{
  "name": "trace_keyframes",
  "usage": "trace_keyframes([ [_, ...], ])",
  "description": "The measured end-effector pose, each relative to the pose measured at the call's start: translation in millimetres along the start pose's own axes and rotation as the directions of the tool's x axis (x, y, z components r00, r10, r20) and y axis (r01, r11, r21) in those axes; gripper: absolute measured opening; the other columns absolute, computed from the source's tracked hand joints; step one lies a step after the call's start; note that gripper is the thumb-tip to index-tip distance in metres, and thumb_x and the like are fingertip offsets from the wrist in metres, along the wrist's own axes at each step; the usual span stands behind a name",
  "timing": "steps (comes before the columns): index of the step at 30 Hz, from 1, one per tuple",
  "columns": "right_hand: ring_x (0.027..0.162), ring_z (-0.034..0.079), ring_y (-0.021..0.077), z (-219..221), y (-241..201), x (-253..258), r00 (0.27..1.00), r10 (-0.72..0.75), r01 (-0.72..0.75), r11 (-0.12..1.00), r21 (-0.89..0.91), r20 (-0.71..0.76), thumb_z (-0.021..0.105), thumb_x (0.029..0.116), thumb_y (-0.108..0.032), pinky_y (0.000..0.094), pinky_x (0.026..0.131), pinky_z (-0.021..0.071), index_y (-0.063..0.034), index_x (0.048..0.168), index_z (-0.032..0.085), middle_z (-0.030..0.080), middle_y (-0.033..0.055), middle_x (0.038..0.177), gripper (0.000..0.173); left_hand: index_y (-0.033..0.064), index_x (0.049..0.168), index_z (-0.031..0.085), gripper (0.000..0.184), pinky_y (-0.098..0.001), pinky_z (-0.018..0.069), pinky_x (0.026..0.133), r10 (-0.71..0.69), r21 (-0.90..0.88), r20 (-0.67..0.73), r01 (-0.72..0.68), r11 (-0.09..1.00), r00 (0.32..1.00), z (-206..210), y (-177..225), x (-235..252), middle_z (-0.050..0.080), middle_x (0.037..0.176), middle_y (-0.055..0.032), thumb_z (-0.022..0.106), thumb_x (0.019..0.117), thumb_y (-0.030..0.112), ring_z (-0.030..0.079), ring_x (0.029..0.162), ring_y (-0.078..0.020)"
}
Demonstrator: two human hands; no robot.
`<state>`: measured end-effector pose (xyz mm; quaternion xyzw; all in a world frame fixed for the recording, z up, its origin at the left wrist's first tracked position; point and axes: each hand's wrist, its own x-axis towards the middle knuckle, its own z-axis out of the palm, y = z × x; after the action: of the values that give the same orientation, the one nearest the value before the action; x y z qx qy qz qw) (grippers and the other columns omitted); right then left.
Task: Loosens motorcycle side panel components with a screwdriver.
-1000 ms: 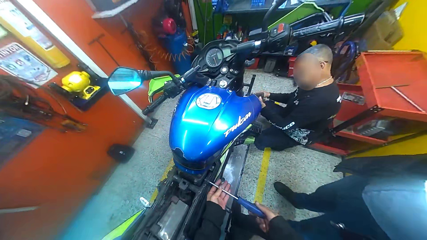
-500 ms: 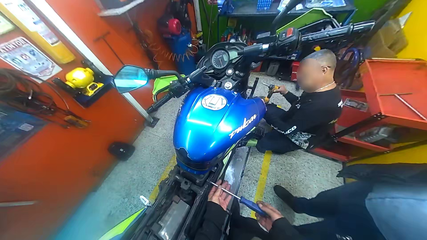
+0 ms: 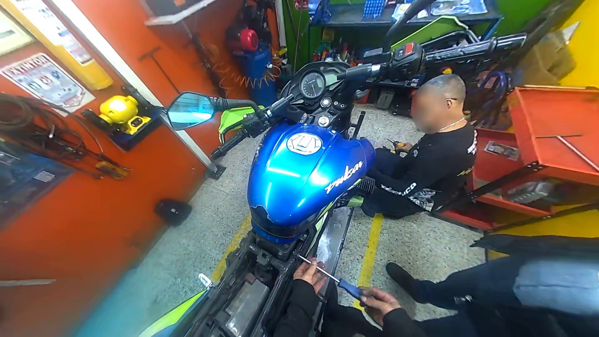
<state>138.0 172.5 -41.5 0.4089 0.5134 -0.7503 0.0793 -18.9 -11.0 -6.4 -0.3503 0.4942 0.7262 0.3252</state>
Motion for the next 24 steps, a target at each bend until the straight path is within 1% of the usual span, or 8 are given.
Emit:
trace_keyframes([
  [2,0.091,0.073,0.0226,-1.9,6.3,4.0,0.994,-0.11,0.111,0.993,0.042,-0.025,0.074,0.0748,0.009,0.0369,0.072,0.062,0.0035,0.1,0.07,0.073,0.0167,0.115,0.026,-0.0039,0.133,0.054,0.036,-0.0447,0.0604,0.079,0.013,0.073,-0.048,-0.009,0.997,0.999,1.7,0.7,0.5,0.069,0.114,-0.0228,0.064,0.1015,0.012,0.071,0.093,-0.0298],
  [5,0.099,0.071,0.0309,11.9,-12.5,-6.9,0.981,0.132,-0.103,0.976,0.192,-0.142,0.063,0.0997,-0.016,0.0448,0.078,0.0608,-0.002,0.139,0.053,0.067,0.0216,0.123,0.043,-0.0063,0.13,0.057,0.032,-0.0423,0.0622,0.078,0.043,0.053,-0.018,-0.042,0.998,0.999,-0.8,2.2,4.1,0.07,0.11,-0.0233,0.064,0.1003,0.004,0.073,0.09,-0.0291],
  [8,0.068,0.066,0.0227,23.4,-18.9,-4.2,0.873,0.432,-0.389,0.897,0.21,-0.227,0.038,0.1078,-0.054,0.036,0.058,0.0519,-0.0063,0.135,0.056,0.072,0.0189,0.1,0.058,-0.0056,0.133,0.055,0.032,-0.0443,0.0616,0.083,0.058,-0.025,0.043,-0.057,0.998,0.997,-5.2,-1.1,6.2,0.071,0.112,-0.0237,0.058,0.1021,0.0,0.073,0.095,-0.0311],
  [11,0.054,0.059,0.0158,19.9,-14.7,-3.2,0.916,0.353,-0.35,0.935,0.055,-0.189,0.034,0.1118,-0.044,0.0311,0.05,0.0485,-0.0026,0.127,0.059,0.07,0.012,0.08,0.05,-0.0041,0.139,0.051,0.034,-0.0477,0.0599,0.089,0.056,-0.075,0.083,-0.05,0.996,0.995,-6.8,0.4,3.4,0.07,0.118,-0.0253,0.051,0.1052,0.0,0.072,0.103,-0.0347],
  [14,0.08,0.069,0.0223,10.5,-12.1,-5.2,0.982,0.153,-0.128,0.97,0.208,-0.109,0.053,0.1041,-0.013,0.0362,0.067,0.0595,-0.0014,0.131,0.058,0.069,0.0162,0.105,0.03,-0.002,0.139,0.051,0.035,-0.0497,0.0593,0.088,0.023,-0.108,0.063,-0.016,0.994,0.998,-4.0,2.1,-0.2,0.069,0.119,-0.0246,0.053,0.1058,0.007,0.071,0.104,-0.0351],
  [17,0.099,0.069,0.0256,8.3,-11.1,-7.2,0.994,0.026,0.006,0.957,0.289,-0.105,0.062,0.0821,0.004,0.0395,0.075,0.0599,-0.0008,0.135,0.054,0.067,0.018,0.123,0.054,-0.0037,0.133,0.055,0.036,-0.0477,0.062,0.081,0.02,0.011,0.006,-0.02,1.0,1.0,-1.3,4.5,-0.2,0.07,0.114,-0.0239,0.064,0.1013,0.011,0.073,0.096,-0.0333],
  [21,0.097,0.071,0.0332,28.7,-26.7,-11.6,0.914,0.341,-0.226,0.878,0.421,-0.222,0.054,0.1059,-0.033,0.0441,0.079,0.0604,-0.0024,0.141,0.047,0.064,0.0259,0.123,0.047,-0.0054,0.131,0.056,0.032,-0.0462,0.0625,0.08,0.047,-0.013,-0.004,-0.047,0.999,0.999,-0.1,5.6,2.4,0.069,0.111,-0.0246,0.063,0.1,0.002,0.073,0.092,-0.0327],
  [24,0.067,0.066,0.0199,32.5,-15.3,-3.2,0.872,0.42,-0.354,0.896,0.269,-0.251,0.037,0.1095,-0.048,0.0343,0.058,0.0526,-0.0052,0.129,0.058,0.072,0.0151,0.093,0.051,-0.0033,0.138,0.052,0.035,-0.0486,0.0605,0.087,0.039,-0.106,0.042,-0.035,0.994,0.998,-4.6,3.4,3.4,0.068,0.118,-0.0254,0.056,0.1026,-0.001,0.072,0.1,-0.0348],
])
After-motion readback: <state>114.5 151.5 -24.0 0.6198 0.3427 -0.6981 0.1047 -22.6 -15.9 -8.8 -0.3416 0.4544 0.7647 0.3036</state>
